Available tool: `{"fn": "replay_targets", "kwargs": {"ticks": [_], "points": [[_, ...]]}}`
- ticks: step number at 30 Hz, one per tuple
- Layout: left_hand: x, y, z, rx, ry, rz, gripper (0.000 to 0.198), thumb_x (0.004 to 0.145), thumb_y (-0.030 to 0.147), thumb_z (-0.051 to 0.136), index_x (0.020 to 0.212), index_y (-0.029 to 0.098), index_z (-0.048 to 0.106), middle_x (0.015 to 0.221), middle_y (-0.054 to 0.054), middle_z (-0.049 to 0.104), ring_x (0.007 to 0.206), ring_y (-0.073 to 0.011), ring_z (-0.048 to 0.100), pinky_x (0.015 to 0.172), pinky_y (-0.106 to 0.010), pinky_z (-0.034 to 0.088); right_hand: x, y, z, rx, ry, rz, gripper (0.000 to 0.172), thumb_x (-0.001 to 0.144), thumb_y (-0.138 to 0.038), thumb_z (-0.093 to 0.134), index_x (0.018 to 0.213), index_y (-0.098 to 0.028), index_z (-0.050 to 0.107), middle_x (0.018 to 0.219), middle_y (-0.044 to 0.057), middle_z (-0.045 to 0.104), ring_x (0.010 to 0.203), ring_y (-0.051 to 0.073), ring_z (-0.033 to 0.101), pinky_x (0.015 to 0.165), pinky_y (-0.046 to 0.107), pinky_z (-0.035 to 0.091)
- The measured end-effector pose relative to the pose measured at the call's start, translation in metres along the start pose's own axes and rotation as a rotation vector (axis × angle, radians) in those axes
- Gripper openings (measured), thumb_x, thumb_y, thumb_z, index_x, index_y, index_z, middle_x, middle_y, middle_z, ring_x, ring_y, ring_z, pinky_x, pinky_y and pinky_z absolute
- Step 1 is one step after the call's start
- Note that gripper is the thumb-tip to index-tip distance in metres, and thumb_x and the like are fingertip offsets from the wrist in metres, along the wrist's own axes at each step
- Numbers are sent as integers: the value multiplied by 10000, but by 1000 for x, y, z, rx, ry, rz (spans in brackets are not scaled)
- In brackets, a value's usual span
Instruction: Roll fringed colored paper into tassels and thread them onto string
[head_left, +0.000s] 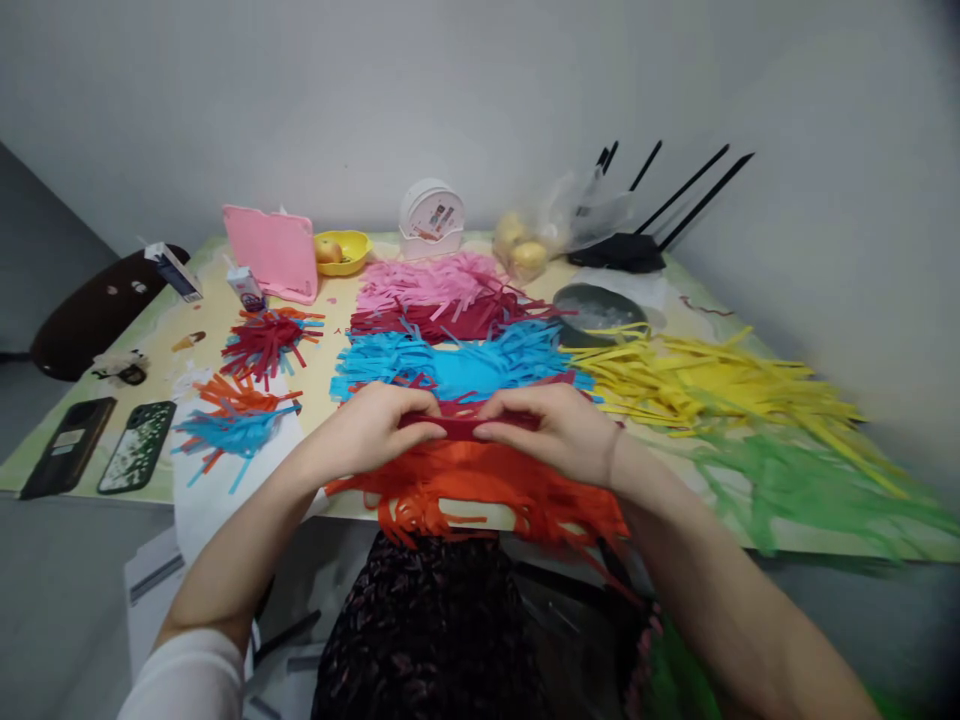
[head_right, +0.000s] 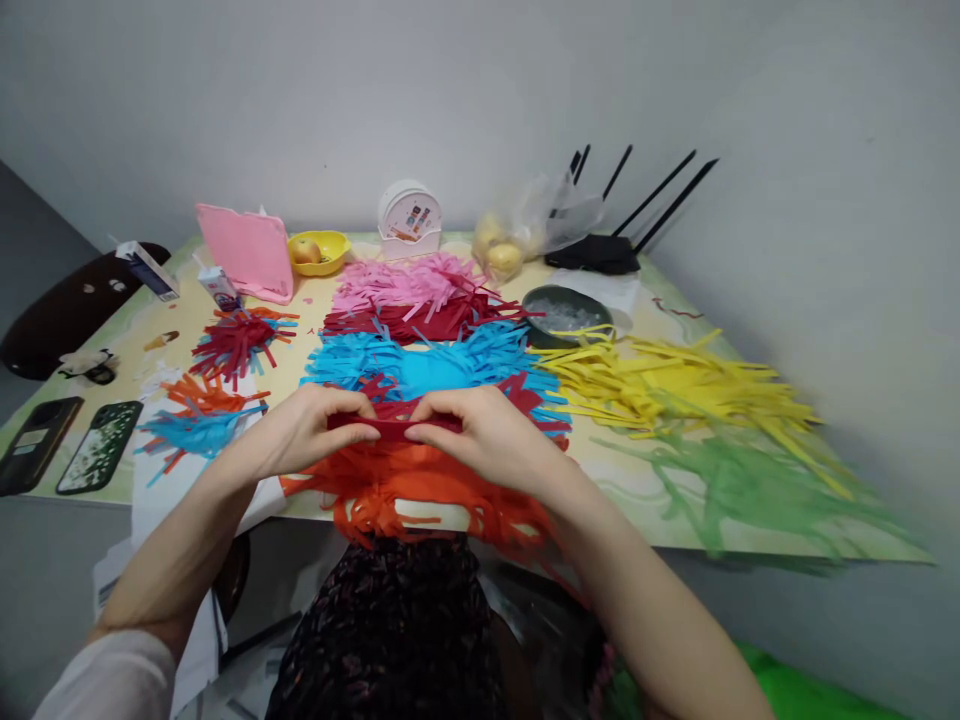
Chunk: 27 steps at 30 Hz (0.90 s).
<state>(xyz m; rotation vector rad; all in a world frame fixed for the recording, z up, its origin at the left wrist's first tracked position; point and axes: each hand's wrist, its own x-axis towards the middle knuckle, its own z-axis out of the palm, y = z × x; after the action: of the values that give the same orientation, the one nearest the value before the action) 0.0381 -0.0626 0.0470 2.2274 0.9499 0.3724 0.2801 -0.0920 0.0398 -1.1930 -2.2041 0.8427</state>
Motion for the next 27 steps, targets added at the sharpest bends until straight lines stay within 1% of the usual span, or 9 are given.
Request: {"fn": "replay_targets", "kwargs": {"ticks": [3,7,11,13,18,21,25,26,27], "points": [[-3,-7,0,-124,80,-42,214,909,319,592,833,158,710,779,-30,721,690,-141,623,632,-225,432,0,3,12,37,82,44,201,906,-323,596,781,-189,676,702,6,710,639,141,630,585,231,442],[-6,-19,6,-440,158,-68,207,880,323,628,821,135,693,725,-40,718,648,-137,649,630,-227,485,-6,6,21,174,209,78,129,894,-289,602,820,-189,634,657,-10,665,581,123,594,551,224,430],[-7,-23,15,-711,273,-78,262,845,351,694,970,122,719,706,-41,714,580,-117,633,605,-230,508,-6,8,30,351,414,116,102,843,-292,662,834,-191,670,686,5,681,609,141,627,568,241,478],[-7,-25,20,-766,330,-58,290,843,346,707,1023,122,745,699,-42,710,568,-106,611,606,-231,504,-5,11,36,472,464,120,117,828,-299,676,862,-193,713,711,17,704,628,150,653,591,255,512],[-11,-35,30,-807,412,10,247,873,320,680,1016,146,781,711,-53,714,567,-95,574,604,-229,477,-6,17,48,624,522,159,93,807,-278,683,819,-203,736,671,12,702,562,130,631,504,230,485],[-14,-36,30,-770,426,8,259,888,326,658,1027,144,781,715,-60,710,586,-100,572,581,-218,456,-9,16,47,580,513,168,120,841,-300,663,882,-197,711,672,5,690,581,135,640,536,239,508],[-17,-28,23,-693,368,-21,280,904,306,632,1088,134,754,714,-52,699,608,-104,585,567,-204,448,-10,11,35,365,317,100,448,787,-353,762,1197,-217,641,1035,59,745,920,206,708,786,313,567],[-17,-26,21,-676,340,-28,277,905,301,629,1092,134,748,720,-48,696,615,-104,591,568,-200,449,-10,11,33,331,262,87,462,780,-361,771,1202,-222,643,1091,64,740,972,217,700,823,323,559],[-18,-25,19,-665,312,-36,275,903,300,630,1091,134,742,731,-45,694,626,-105,599,569,-197,450,-9,11,31,313,222,84,392,793,-369,757,1144,-218,670,1072,61,745,957,216,698,816,318,553]]}}
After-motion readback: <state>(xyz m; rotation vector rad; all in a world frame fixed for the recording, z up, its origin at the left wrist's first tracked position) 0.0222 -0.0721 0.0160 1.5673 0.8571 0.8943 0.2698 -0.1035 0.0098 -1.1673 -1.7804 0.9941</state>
